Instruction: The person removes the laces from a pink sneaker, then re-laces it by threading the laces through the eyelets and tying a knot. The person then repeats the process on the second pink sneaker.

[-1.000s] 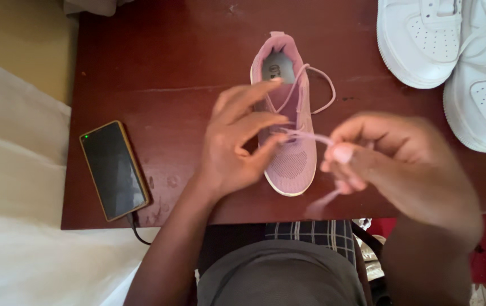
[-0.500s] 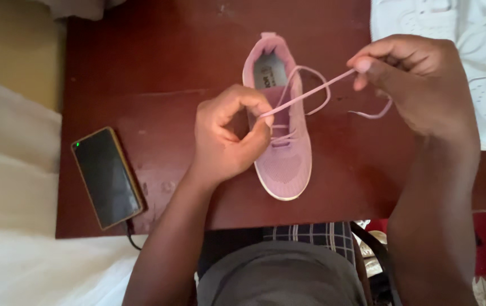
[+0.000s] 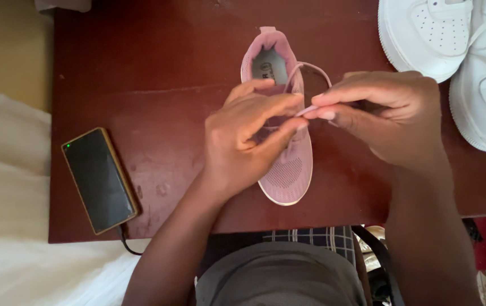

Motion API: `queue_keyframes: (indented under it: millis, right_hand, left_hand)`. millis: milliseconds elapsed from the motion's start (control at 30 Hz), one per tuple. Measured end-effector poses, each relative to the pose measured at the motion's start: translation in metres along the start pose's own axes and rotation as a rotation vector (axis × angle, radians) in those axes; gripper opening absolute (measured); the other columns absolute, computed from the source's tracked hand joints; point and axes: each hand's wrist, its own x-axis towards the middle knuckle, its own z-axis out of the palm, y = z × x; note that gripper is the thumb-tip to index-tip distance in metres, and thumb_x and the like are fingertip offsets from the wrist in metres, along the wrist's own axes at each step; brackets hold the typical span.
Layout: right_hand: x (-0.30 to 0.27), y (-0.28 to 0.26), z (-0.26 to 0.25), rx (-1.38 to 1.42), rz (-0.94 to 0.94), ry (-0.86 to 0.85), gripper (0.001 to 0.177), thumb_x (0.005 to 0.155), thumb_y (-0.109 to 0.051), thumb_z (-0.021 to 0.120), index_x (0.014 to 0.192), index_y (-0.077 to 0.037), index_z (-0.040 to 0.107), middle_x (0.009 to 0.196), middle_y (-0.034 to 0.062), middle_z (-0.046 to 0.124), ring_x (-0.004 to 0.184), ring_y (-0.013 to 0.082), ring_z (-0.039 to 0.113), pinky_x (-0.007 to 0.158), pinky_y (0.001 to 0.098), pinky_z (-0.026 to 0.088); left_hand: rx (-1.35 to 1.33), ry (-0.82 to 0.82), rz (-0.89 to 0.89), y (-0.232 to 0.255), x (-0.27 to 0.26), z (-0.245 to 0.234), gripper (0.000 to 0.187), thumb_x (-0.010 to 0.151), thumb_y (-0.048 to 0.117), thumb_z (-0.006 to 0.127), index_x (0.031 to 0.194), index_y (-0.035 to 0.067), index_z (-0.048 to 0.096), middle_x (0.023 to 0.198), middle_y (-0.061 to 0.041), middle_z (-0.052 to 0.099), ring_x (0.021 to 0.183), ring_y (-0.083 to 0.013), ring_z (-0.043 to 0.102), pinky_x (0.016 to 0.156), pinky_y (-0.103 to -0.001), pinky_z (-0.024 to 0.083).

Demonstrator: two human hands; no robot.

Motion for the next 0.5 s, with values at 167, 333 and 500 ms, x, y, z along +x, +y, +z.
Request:
queue_keyframes:
  millis: [167,333,500]
  right_hand:
    - [0.003,0.008,-0.008,-0.092,-0.029,-0.006,0.014,0.099,0.001,0.072,0.113,0.0,0.072,0.1,0.0111,0.075,0.088,0.0143,0.072,0.075,0.0239,0.056]
    - [0.004,0.02,-0.017,-0.323,-0.094,0.037,0.015,0.108,0.0,0.068,0.121,-0.002,0.073,0.108,0.0116,0.074,0.098,0.0185,0.073,0.084,0.0299,0.059]
    - [0.006,0.028,-0.017,-0.645,-0.241,0.087,0.022,0.105,0.01,0.064,0.125,0.002,0.073,0.109,0.0122,0.074,0.102,0.0224,0.072,0.094,0.034,0.056]
  left_hand:
    - [-0.096,0.184,-0.031,-0.006,-0.008,-0.011,0.011,0.099,0.0,0.078,0.11,0.002,0.075,0.099,-0.009,0.076,0.09,-0.0176,0.074,0.099,-0.037,0.059]
    - [-0.227,0.315,0.011,-0.007,-0.017,-0.027,0.013,0.096,-0.005,0.077,0.107,0.001,0.072,0.093,-0.01,0.073,0.089,-0.0196,0.07,0.094,-0.037,0.054]
    - [-0.344,0.2,0.048,-0.004,-0.018,-0.025,0.017,0.094,-0.008,0.078,0.107,0.0,0.071,0.093,-0.011,0.074,0.087,-0.0202,0.072,0.091,-0.037,0.055]
